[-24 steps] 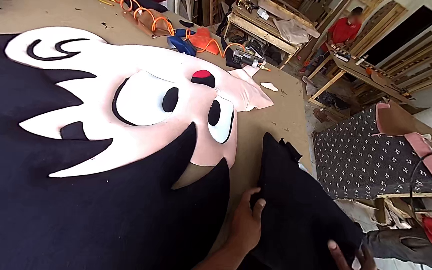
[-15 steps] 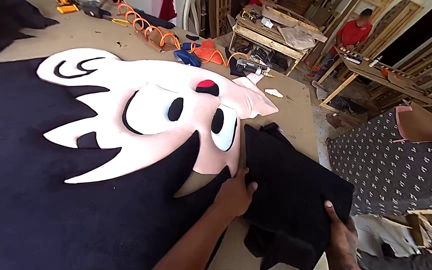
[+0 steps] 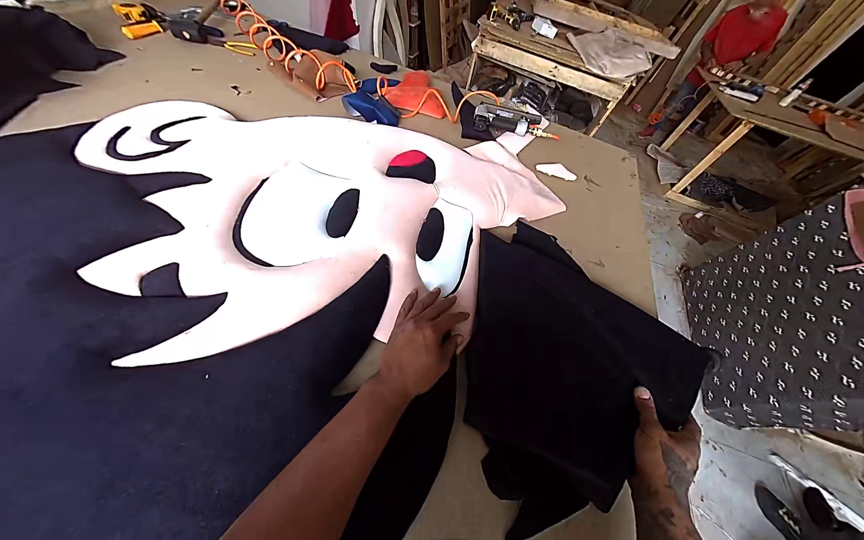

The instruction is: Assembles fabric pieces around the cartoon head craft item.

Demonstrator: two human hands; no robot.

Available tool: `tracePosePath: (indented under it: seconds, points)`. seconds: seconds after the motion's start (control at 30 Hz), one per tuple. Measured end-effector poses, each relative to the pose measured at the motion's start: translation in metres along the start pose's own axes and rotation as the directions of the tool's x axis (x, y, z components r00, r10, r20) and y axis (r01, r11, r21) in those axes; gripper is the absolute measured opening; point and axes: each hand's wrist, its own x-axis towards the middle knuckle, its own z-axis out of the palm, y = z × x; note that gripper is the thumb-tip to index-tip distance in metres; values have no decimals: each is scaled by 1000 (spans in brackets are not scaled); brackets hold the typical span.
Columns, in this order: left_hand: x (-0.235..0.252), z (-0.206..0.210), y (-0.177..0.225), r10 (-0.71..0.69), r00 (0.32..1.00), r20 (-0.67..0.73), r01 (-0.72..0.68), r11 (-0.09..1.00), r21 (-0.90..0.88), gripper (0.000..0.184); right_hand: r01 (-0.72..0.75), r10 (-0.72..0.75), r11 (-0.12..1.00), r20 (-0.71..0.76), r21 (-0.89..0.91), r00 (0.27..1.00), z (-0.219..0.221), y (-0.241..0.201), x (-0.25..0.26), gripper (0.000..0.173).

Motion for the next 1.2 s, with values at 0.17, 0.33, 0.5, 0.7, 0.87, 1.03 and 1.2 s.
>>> tracePosePath:
  seconds: [0.17, 0.33, 0.5, 0.7, 0.87, 1.03, 1.2]
  points:
    - [0, -4, 1, 8, 1000, 24, -8, 1000, 18, 34, 8, -9, 997, -12, -78, 1000, 5, -11, 7, 81]
    - [2, -6, 4, 18, 995, 95, -23, 998, 52, 32, 42, -41, 989, 10, -141, 999, 10, -10, 12, 83]
    - [4, -7, 4, 13, 993, 114, -20, 998, 54, 36, 103, -90, 981, 85, -164, 992, 4, -1, 22, 82]
    - [2, -6, -3, 6, 1000, 4, -6, 998, -63, 34, 150, -139, 980, 90, -132, 986, -11, 12, 10, 84]
    - [2, -8, -2, -11, 1000, 11, 12, 996, -87, 30, 170, -158, 979, 108, -114, 981, -21, 20, -3, 83]
    - [3, -7, -1, -18, 1000, 2, 18, 995, -93, 29, 226, -208, 966, 146, -125, 967, -30, 21, -8, 81]
    - [4, -6, 1, -45, 999, -18, 43, 994, -96, 27, 271, -242, 955, 207, -122, 948, -39, 24, -16, 78]
